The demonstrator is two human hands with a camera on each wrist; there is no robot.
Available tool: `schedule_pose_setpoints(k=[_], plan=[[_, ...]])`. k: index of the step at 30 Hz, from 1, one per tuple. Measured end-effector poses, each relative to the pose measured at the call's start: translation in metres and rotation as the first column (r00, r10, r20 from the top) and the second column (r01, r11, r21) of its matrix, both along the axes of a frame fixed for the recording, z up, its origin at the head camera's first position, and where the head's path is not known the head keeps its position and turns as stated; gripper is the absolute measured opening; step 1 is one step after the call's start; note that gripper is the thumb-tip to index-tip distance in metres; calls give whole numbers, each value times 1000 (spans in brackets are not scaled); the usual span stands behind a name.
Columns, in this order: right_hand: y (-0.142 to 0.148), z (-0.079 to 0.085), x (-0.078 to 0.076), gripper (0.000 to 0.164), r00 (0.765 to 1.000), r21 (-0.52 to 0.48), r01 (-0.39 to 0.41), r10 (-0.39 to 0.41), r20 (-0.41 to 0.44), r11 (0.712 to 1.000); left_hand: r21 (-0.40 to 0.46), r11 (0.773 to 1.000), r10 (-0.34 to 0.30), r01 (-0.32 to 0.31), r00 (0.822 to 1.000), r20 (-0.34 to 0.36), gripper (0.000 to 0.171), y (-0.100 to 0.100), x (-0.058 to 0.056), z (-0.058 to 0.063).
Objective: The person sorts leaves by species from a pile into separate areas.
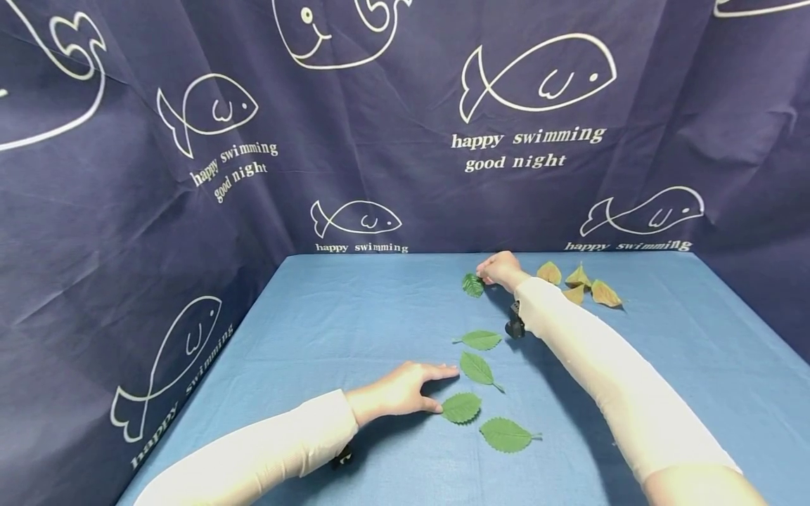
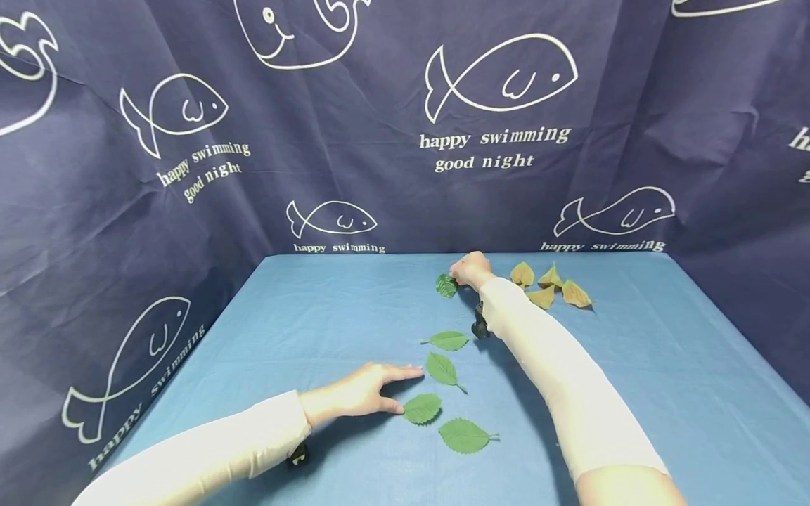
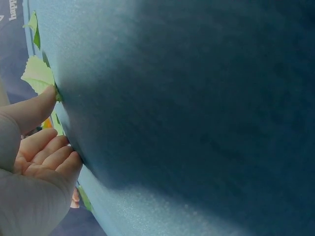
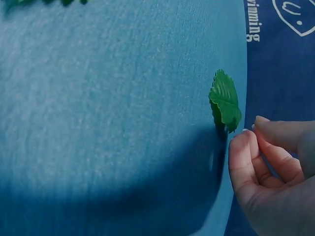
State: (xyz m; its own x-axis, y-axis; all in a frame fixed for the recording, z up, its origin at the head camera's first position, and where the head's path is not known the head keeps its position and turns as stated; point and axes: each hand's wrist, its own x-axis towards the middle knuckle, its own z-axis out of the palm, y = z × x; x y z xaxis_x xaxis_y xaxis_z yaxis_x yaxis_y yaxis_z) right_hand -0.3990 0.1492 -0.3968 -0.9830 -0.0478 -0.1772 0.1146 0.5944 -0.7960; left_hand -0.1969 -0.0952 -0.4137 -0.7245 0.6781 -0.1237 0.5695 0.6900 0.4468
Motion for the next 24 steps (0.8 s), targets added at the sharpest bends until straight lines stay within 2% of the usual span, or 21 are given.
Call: schedule_pose_setpoints(k=[11, 24], plan=[[9, 5, 13, 33, 988, -50, -156, 157, 2, 986, 10, 1000, -4, 3, 1000, 8, 66, 0, -3, -4], [20, 7, 37, 43, 938, -74, -328, 334, 93, 942, 6, 1000, -18, 18, 1000, -6, 66, -1, -5, -5]])
